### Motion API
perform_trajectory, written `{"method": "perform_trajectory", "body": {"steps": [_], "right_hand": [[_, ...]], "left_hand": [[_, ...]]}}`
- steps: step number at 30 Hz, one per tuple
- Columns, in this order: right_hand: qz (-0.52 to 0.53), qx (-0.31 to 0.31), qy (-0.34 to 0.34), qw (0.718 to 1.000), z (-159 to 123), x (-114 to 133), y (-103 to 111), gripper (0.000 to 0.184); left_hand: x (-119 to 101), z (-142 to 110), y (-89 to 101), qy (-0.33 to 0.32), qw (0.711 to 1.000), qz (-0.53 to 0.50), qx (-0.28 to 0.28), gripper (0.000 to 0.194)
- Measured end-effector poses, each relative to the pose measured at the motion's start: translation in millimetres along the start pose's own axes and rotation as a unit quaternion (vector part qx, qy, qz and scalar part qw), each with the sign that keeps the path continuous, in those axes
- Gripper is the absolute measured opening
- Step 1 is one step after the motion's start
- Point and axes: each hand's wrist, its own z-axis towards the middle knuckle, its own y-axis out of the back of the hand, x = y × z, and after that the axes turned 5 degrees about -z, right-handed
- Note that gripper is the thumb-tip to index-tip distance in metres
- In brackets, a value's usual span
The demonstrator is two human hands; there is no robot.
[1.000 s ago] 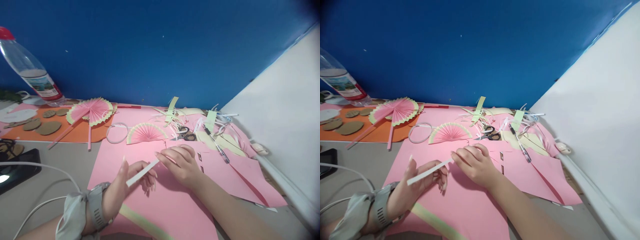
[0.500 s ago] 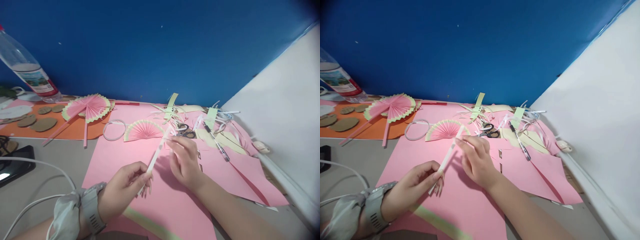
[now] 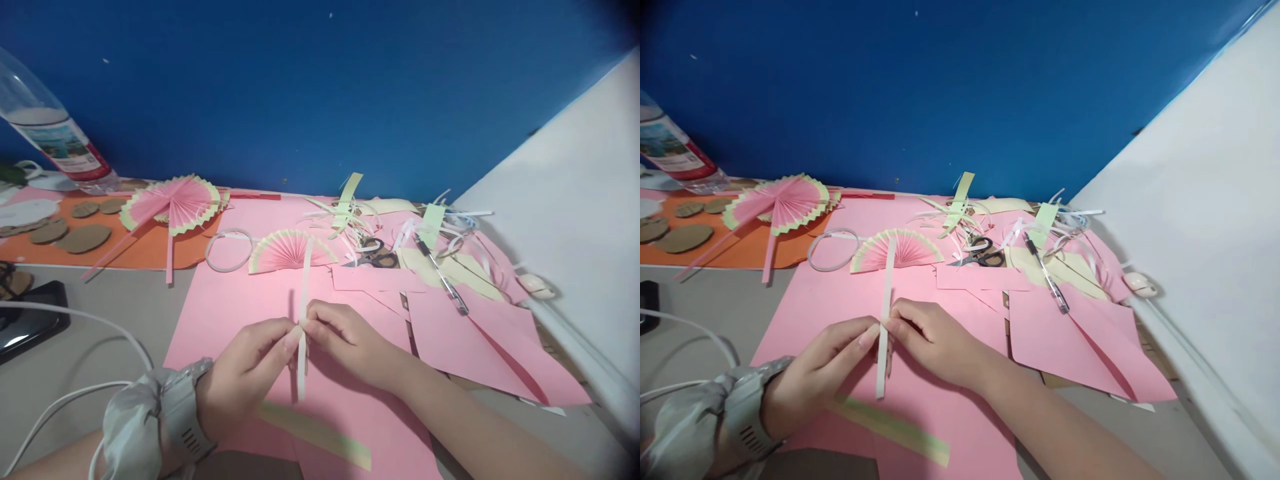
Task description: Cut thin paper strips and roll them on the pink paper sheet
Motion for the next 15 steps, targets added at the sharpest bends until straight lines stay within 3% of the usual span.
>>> {"method": "perform_trajectory", "body": {"steps": [7,15], "right_hand": [[-0.069,0.014,0.012,0.997,-1.5,-2.2,-4.9,0.028],[-0.225,-0.055,0.172,0.957,-2.3,-8.7,-9.3,0.020]], "left_hand": [[0.8,1.2,-4.4,0.022,0.999,-0.006,-0.024,0.025],[1.7,-0.3,-2.2,0.005,0.999,-0.027,-0.042,0.022]]}}
